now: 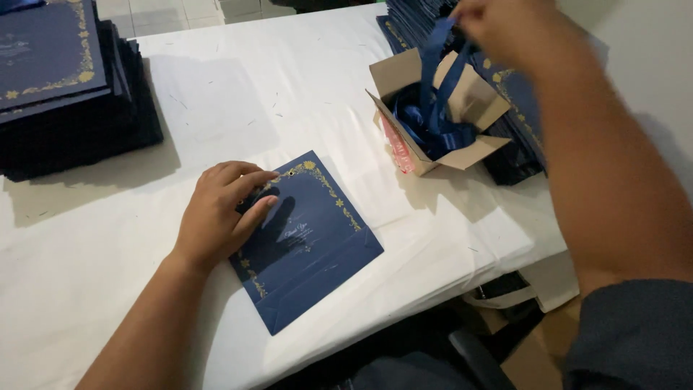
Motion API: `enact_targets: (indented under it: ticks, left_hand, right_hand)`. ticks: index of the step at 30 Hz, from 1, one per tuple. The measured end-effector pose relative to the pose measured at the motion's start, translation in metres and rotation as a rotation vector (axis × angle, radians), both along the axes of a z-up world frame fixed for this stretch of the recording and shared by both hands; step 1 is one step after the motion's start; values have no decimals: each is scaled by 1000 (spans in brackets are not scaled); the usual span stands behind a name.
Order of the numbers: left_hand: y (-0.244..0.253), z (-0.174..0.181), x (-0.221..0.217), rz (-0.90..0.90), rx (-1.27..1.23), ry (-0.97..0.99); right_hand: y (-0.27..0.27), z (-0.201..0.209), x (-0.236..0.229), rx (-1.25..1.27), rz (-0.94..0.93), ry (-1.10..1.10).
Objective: Threading a blue ribbon through holes in a blue gift bag to assemble the handles.
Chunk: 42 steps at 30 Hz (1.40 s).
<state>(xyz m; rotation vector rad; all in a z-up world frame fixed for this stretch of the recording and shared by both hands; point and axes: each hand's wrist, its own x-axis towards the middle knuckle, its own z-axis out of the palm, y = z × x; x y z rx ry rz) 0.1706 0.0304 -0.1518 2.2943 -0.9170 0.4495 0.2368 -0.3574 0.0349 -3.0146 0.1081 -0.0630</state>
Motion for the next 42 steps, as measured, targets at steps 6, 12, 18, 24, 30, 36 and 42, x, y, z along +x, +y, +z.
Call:
enact_targets:
  ticks: [6,12,18,24,30,36,42]
  left_hand:
    - [-2,-2,-5,81,-174,-130]
    - [-10,25,-32,2,-446,-469]
    - [-10,5,-21,-67,-296,24]
    - [-19,24,-32,-194,-256,593]
    - [-10,30,-24,-170,-415,701]
    - [3,31,-23,-154,-244,895]
    - [-6,43,-28,-108,-22,989]
  right_hand:
    - [56,-47,-42,8,288,-132]
    - [143,-112,-83,45,666,-274]
    - [163,-152,-94,175,789,-219]
    - [134,-134,-113,553,603,-84]
    - [51,-137,-129,964,330,99]
    - [-25,-153,-148,901,70,199]
    - [-37,-155,-155,342,11,5]
